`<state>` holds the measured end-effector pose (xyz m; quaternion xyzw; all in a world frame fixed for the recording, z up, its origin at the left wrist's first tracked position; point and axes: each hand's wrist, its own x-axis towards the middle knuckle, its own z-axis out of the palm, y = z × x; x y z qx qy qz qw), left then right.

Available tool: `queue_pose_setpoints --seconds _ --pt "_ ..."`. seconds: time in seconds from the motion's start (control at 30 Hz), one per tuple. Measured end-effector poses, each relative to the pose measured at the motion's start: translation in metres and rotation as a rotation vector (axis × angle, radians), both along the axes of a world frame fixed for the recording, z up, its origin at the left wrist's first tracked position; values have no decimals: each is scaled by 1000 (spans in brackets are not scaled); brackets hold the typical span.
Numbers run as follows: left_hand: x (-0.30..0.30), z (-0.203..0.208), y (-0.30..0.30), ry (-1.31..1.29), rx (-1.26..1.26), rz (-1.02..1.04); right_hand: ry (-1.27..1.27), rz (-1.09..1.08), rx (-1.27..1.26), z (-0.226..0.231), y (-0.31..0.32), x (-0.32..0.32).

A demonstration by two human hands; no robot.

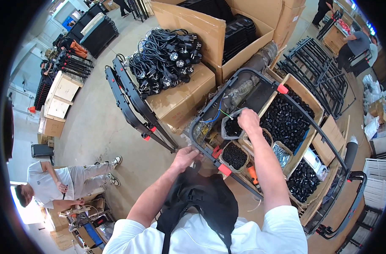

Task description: Assemble components of an outdoor power tool using an electric screwdriver and pliers.

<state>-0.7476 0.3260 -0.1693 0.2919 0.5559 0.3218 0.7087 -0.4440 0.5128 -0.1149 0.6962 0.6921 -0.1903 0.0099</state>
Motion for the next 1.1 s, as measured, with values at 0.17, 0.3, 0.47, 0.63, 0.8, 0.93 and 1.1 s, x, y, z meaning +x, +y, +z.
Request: queue_pose_setpoints --seconds 0.17,0.3,0.47,0.63,0.8,0.93,1.1 --pt "-4 7 -1 11 45 -26 942 -262 -117 64 -86 -7" --pt "-11 6 7 -6 29 -55 1266 -345 -421 100 -195 -50" --pt "-16 3 22 0 17 -147 1405 -750 -518 -3 -259 -113" --pt "-22 20 34 173 26 -324 1554 -1206 -238 -67 -240 -174" --pt "-31 7 38 185 107 -291 1736 -1297 -197 -49 -217 -207" --pt "-31 -7 39 135 102 -309 1654 -1230 -196 -70 -229 -200" --pt "-35 -3 43 154 123 -308 1698 -1346 -210 -52 -215 -212"
